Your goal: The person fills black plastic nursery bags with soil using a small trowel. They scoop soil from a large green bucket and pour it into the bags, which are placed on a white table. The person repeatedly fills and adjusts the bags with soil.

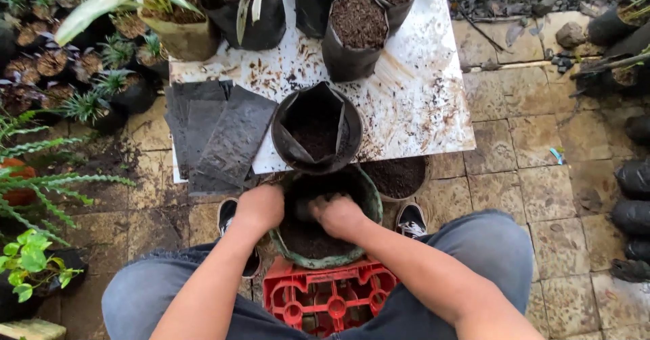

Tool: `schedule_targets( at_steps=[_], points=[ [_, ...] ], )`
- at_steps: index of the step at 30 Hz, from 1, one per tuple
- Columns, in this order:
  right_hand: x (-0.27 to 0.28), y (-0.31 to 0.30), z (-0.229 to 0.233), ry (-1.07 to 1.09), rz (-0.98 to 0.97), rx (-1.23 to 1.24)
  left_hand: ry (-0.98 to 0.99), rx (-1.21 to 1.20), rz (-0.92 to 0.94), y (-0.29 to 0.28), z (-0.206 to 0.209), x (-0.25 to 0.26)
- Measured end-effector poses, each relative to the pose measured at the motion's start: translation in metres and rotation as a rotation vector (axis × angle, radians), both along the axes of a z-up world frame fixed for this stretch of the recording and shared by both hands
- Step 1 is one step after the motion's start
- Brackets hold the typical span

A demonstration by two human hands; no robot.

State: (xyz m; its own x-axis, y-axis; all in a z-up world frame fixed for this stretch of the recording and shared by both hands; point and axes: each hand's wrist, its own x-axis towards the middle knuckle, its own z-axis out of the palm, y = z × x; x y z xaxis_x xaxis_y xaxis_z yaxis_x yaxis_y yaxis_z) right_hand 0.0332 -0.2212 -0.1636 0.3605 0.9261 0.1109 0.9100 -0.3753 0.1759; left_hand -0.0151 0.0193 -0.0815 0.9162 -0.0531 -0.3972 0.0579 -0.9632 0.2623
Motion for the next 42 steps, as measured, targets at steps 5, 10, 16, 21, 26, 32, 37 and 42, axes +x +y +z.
schedule_targets(
  at_steps=[5,10,16,21,26,32,37,42],
  points=[
    [-0.016,-0.02,0.037,0.368,0.162,-0.103,-0.062,0.126,0.031,0.003,-0.069,-0.016],
    [-0.001,-0.035,0.069,0.538,0.094,-0.195,-0.099,0.218,0.018,0.009,-0.136,-0.023],
    [0.012,-0.026,0.052,0.029,-0.175,-0.086,0.21,0.09,0.081,0.005,-0.115,-0.008],
    [-0.031,-0.035,-0.005,0.355,-0.263,-0.194,0.375,0.06,-0.023,0.006,-0.106,-0.002],
    [-0.029,-0.025,0.052,0.615,-0.298,-0.153,0.451,-0.061,0.101,0.002,-0.09,0.002],
    [0.017,-0.011,0.054,0.158,-0.231,-0.102,0.452,-0.055,0.054,0.005,-0.087,0.005],
    [0.009,0.022,0.023,0.014,-0.221,-0.107,0.489,-0.075,0.03,0.008,-0.069,0.009],
    [0.011,0.044,0.026,0.118,-0.003,-0.293,0.508,-0.123,0.057,0.015,-0.077,0.009]
  ],
)
